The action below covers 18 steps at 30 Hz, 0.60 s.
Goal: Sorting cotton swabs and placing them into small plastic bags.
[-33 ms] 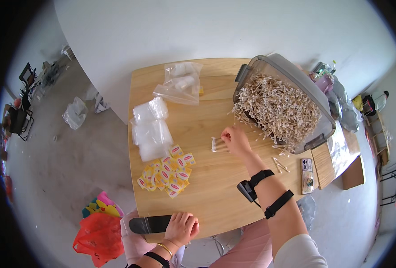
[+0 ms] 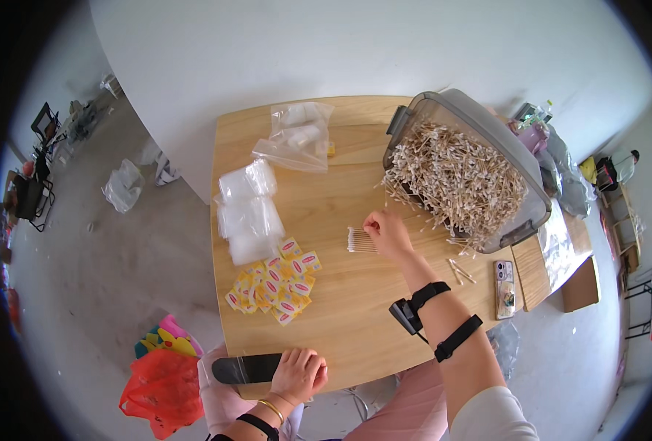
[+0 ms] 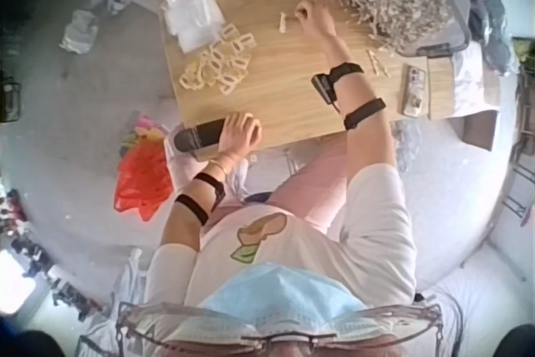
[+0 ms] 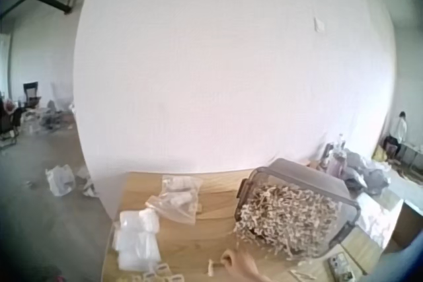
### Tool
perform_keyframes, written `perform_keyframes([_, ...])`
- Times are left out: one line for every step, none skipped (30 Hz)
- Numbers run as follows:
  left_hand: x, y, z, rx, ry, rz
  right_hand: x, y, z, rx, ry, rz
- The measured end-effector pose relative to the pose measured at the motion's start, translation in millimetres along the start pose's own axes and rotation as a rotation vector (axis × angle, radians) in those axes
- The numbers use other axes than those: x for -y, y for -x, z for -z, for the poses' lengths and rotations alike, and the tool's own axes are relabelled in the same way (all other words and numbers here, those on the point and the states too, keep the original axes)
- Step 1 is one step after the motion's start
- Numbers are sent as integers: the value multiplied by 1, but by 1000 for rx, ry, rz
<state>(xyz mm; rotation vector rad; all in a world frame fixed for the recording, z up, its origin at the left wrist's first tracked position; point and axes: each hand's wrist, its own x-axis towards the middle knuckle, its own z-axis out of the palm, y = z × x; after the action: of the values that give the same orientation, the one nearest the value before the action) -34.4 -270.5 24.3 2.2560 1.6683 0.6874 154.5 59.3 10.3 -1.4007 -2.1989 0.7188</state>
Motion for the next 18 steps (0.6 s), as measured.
perform_keyframes([0, 0, 0, -4, 5, -1, 0, 6, -3, -29, -17, -2])
perform_keyframes([0, 1, 0, 4, 2, 4, 0, 12, -6, -59, -34, -5])
perform_keyframes([0, 2, 1, 12, -3, 14, 3, 17, -8, -55, -30, -1])
perform_keyframes([0, 3, 0, 7, -1, 18, 5, 23, -10, -82, -28, 17])
perform_keyframes([0, 3, 0, 8, -6, 17, 8, 28, -12, -109, -26, 35])
perform_keyframes([1, 3, -1, 8, -10, 13, 10, 34, -14, -109, -21, 37])
perform_keyframes([1, 2, -1, 4, -7, 13, 11, 40, -15, -118, -26, 31])
perform_keyframes([0, 2, -2, -7, -2, 9, 13, 46, -16, -127, -31, 25])
perform_keyframes([0, 2, -2, -18, 0, 7, 17, 51, -18, -125, -29, 30])
perform_keyframes([1, 3, -2, -22, 0, 10, 20, 58, -19, -117, -50, 39])
perform_keyframes([1, 4, -2, -27, 0, 5, 24, 64, -21, -109, -72, 49])
perform_keyframes([2, 4, -2, -33, 0, -1, 26, 70, -22, -106, -70, 54])
perform_keyframes([1, 4, -1, -38, -1, 3, 28, 77, -22, -115, -48, 63])
perform_keyframes([-1, 2, 0, -38, -2, -2, 31, 84, -23, -123, -26, 72])
perform_keyframes([-2, 1, 1, -37, -5, -8, 33, 92, -23, -122, -25, 76])
perform_keyframes([-1, 2, 1, -41, -5, -6, 36, 99, -24, -103, -19, 59])
perform_keyframes([0, 3, 1, -52, -17, -11, 39, 106, -25, -85, -13, 42])
perform_keyframes([0, 5, 1, -61, -31, -12, 44, 114, -27, -79, -15, 47])
